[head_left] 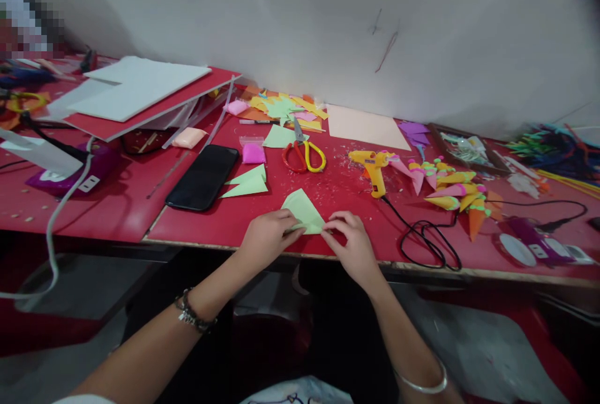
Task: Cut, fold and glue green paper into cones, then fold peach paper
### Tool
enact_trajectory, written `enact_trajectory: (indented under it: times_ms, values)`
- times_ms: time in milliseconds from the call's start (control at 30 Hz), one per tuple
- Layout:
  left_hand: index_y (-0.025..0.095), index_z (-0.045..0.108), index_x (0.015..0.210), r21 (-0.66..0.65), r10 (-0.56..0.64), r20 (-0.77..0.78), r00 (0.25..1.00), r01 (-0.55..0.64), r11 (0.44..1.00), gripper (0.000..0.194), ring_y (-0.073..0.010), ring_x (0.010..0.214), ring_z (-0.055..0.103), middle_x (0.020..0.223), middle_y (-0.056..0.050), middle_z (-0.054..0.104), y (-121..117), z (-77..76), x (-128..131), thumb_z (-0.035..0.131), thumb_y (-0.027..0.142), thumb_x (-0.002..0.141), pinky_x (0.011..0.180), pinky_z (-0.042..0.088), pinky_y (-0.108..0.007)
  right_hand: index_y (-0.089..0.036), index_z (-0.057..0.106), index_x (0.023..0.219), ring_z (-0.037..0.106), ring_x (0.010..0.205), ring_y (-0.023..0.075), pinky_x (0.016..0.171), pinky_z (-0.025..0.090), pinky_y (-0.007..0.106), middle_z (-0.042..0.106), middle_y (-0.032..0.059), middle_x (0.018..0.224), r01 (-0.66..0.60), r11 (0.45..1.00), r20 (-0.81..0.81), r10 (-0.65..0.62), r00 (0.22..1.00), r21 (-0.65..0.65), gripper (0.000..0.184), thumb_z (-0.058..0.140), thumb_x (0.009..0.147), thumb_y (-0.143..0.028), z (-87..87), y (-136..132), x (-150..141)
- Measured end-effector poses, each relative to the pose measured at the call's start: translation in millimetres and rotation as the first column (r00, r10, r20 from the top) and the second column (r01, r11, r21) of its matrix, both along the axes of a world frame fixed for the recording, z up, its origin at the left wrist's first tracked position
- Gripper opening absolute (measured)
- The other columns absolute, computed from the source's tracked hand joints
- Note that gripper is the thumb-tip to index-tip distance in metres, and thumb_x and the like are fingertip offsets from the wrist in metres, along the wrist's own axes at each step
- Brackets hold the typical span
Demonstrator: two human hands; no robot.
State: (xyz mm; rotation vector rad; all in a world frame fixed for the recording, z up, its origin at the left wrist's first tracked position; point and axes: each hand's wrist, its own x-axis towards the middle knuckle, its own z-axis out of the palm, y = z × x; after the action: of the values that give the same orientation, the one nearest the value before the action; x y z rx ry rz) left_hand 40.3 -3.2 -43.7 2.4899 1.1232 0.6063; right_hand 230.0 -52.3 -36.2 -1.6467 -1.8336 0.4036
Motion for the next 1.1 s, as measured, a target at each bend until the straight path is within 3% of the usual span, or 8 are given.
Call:
enact_trajectory:
  times_ms: [300, 667, 867, 1100]
  values:
    - [0.017, 0.062, 0.077, 0.003, 0.012, -0.003, 1.0, -0.012, 1.0, 0.024, -0.0098, 0.065, 0.053, 0.076, -0.001, 0.058, 1, -1.0, 0, 0.045, 0.034, 0.083, 0.054, 0.034, -0.019, -0.02, 0.058, 0.069, 0.051, 0.085, 0.0195, 0.076, 0.041, 0.033, 0.055, 0.005, 0.088, 0.064, 0.998, -0.046, -0.064, 0.997, 0.012, 0.007, 0.055, 0.074, -0.023, -4.8, 3, 0]
    - [0.017, 0.062, 0.077, -0.044, 0.029, 0.021, 0.999, -0.028, 0.999, 0.024, -0.0099, 0.068, 0.054, 0.079, -0.001, 0.059, 1, -1.0, 0, 0.046, 0.034, 0.083, 0.058, 0.036, -0.018, -0.019, 0.056, 0.079, 0.049, 0.085, 0.0188, 0.078, 0.04, 0.032, 0.053, 0.006, 0.088, 0.03, 0.999, 0.026, -0.031, 0.999, 0.026, 0.013, 0.043, 0.078, -0.014, -5.5, 2, 6]
    - [0.016, 0.061, 0.076, -0.037, 0.036, 0.031, 0.999, -0.035, 0.999, 0.024, -0.0103, 0.069, 0.054, 0.078, -0.001, 0.059, 1, -1.4, 0, 0.046, 0.034, 0.083, 0.057, 0.036, -0.019, -0.02, 0.056, 0.085, 0.052, 0.085, 0.0179, 0.076, 0.042, 0.031, 0.054, 0.0057, 0.089, 0.042, 0.998, -0.103, -0.037, 0.994, 0.044, 0.016, 0.041, 0.08, -0.017, -3.1, 1, 5]
    - [0.017, 0.059, 0.077, -0.027, 0.044, 0.033, 0.998, -0.043, 0.999, 0.023, -0.0106, 0.066, 0.052, 0.076, -0.001, 0.056, -1, -2.8, 1, 0.049, 0.037, 0.08, 0.055, 0.035, -0.02, -0.022, 0.06, 0.078, 0.049, 0.084, 0.0198, 0.075, 0.04, 0.034, 0.053, 0.0048, 0.089, -0.013, 1.0, 0.109, 0.015, 0.994, -0.012, 0.011, 0.052, 0.077, -0.03, -1.3, 6, -13]
